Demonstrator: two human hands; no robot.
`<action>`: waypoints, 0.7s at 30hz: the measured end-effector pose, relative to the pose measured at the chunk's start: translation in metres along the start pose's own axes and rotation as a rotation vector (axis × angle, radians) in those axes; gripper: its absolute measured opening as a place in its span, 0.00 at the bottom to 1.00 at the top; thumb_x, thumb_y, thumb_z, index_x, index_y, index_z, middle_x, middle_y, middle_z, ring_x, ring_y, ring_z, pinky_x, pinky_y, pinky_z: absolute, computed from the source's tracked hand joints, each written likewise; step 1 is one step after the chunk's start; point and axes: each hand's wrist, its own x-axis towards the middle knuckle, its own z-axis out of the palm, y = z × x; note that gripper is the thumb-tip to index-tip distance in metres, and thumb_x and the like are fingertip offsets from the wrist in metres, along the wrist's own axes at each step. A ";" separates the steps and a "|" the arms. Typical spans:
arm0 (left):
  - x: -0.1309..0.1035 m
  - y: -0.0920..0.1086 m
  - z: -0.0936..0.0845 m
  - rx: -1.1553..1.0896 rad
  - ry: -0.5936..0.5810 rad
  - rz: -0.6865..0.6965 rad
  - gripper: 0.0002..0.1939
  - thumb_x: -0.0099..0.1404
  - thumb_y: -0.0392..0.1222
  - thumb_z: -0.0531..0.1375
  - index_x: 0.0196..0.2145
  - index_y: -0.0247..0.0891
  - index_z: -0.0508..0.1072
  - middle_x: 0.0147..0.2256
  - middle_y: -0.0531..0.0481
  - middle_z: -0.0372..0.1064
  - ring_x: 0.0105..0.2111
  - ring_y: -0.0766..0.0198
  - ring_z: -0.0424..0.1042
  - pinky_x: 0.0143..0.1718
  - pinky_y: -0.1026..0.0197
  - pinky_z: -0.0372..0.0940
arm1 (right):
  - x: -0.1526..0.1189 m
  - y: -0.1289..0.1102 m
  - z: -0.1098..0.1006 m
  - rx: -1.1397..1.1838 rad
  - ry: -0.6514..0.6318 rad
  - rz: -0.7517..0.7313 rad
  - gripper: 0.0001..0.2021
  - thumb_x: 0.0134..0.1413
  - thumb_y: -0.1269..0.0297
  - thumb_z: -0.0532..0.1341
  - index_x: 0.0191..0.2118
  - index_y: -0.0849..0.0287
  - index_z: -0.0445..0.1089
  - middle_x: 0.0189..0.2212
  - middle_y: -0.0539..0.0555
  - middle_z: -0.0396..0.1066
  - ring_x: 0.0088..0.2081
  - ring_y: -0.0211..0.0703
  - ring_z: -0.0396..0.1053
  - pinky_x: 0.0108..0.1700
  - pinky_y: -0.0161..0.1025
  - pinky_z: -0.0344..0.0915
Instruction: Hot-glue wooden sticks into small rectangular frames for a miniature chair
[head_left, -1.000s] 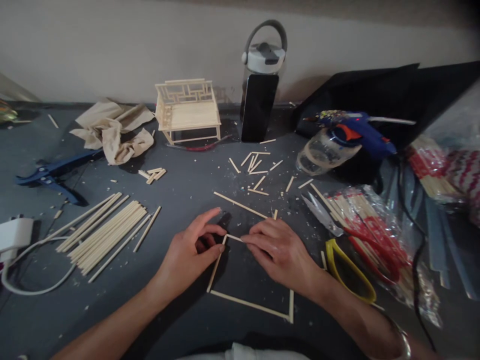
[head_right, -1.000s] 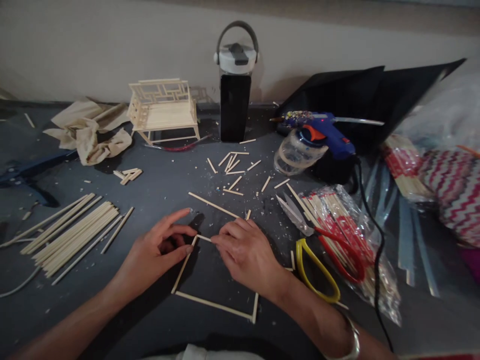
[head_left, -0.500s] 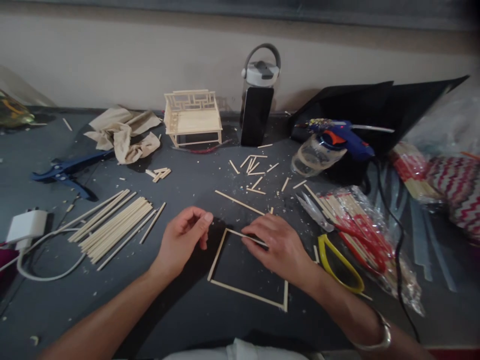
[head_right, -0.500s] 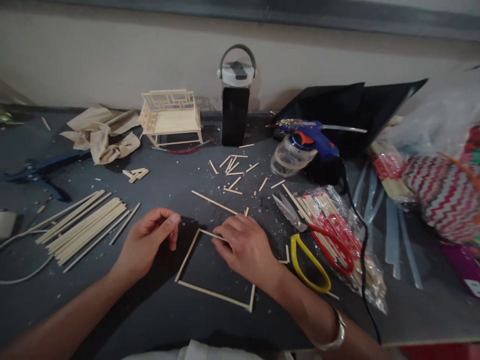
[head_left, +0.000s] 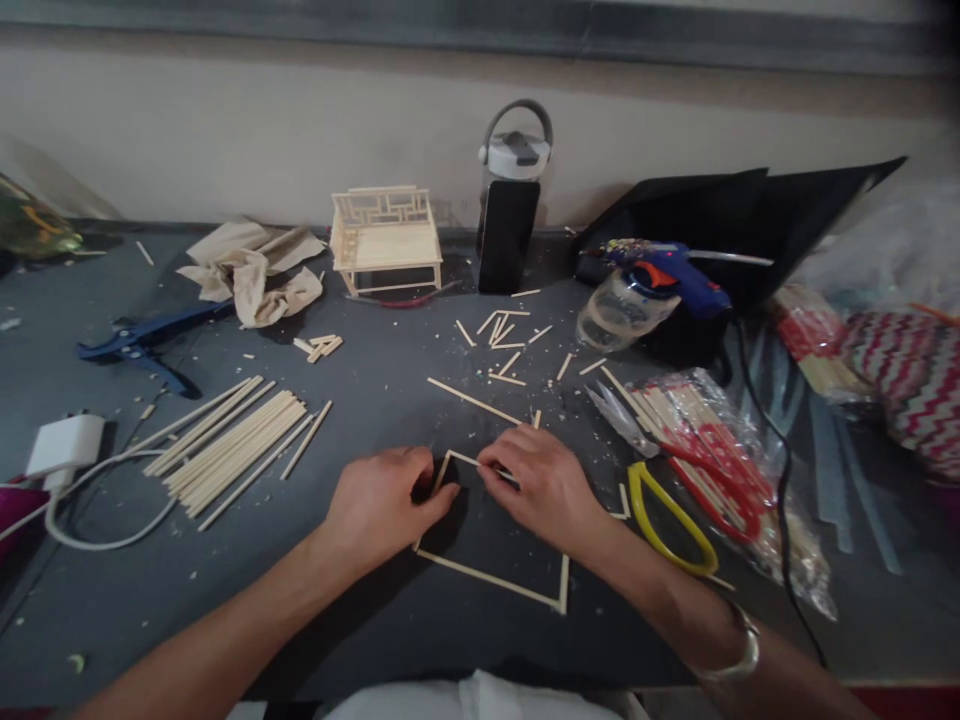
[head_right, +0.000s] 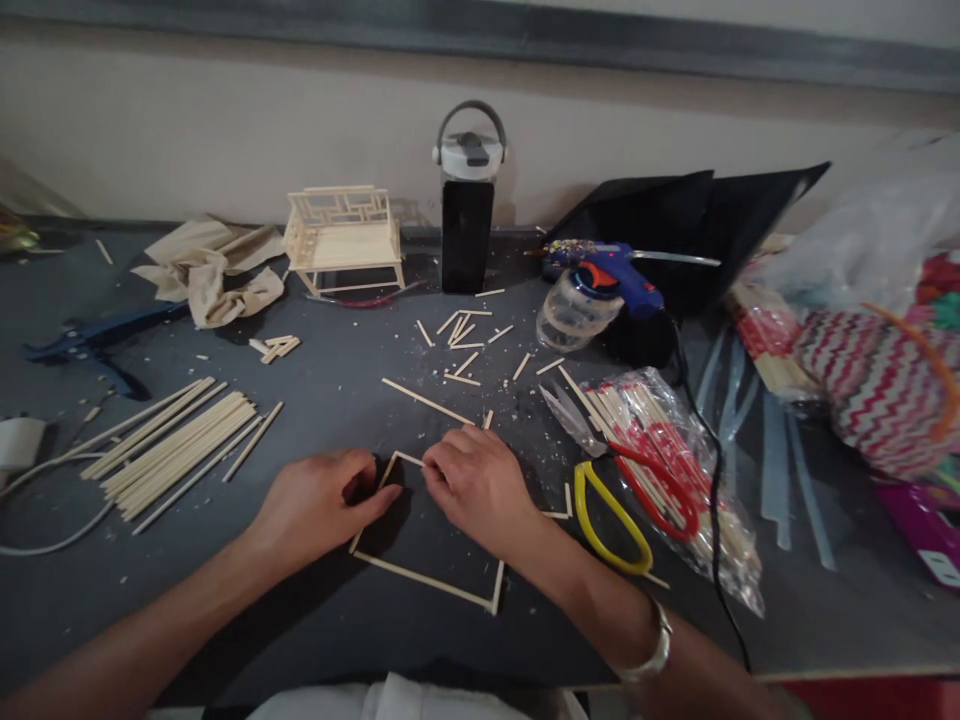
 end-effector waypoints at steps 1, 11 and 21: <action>0.000 0.000 0.001 0.010 -0.008 0.012 0.13 0.60 0.48 0.58 0.23 0.40 0.66 0.21 0.55 0.66 0.20 0.66 0.62 0.22 0.64 0.47 | 0.000 0.000 0.000 0.001 0.006 0.000 0.07 0.58 0.70 0.58 0.30 0.59 0.70 0.27 0.52 0.70 0.34 0.40 0.66 0.40 0.38 0.59; -0.003 0.003 -0.001 -0.164 0.053 0.047 0.09 0.62 0.41 0.56 0.24 0.39 0.65 0.23 0.55 0.64 0.24 0.67 0.63 0.27 0.65 0.55 | 0.000 -0.006 -0.014 0.045 0.096 0.011 0.06 0.56 0.73 0.57 0.29 0.59 0.68 0.26 0.51 0.70 0.33 0.39 0.66 0.40 0.38 0.60; 0.003 0.005 -0.011 -0.776 0.193 -0.219 0.14 0.66 0.48 0.54 0.26 0.38 0.64 0.28 0.54 0.65 0.28 0.68 0.64 0.29 0.67 0.59 | -0.001 -0.006 -0.022 0.134 0.196 -0.019 0.05 0.55 0.75 0.57 0.32 0.59 0.68 0.27 0.51 0.70 0.32 0.39 0.66 0.40 0.40 0.62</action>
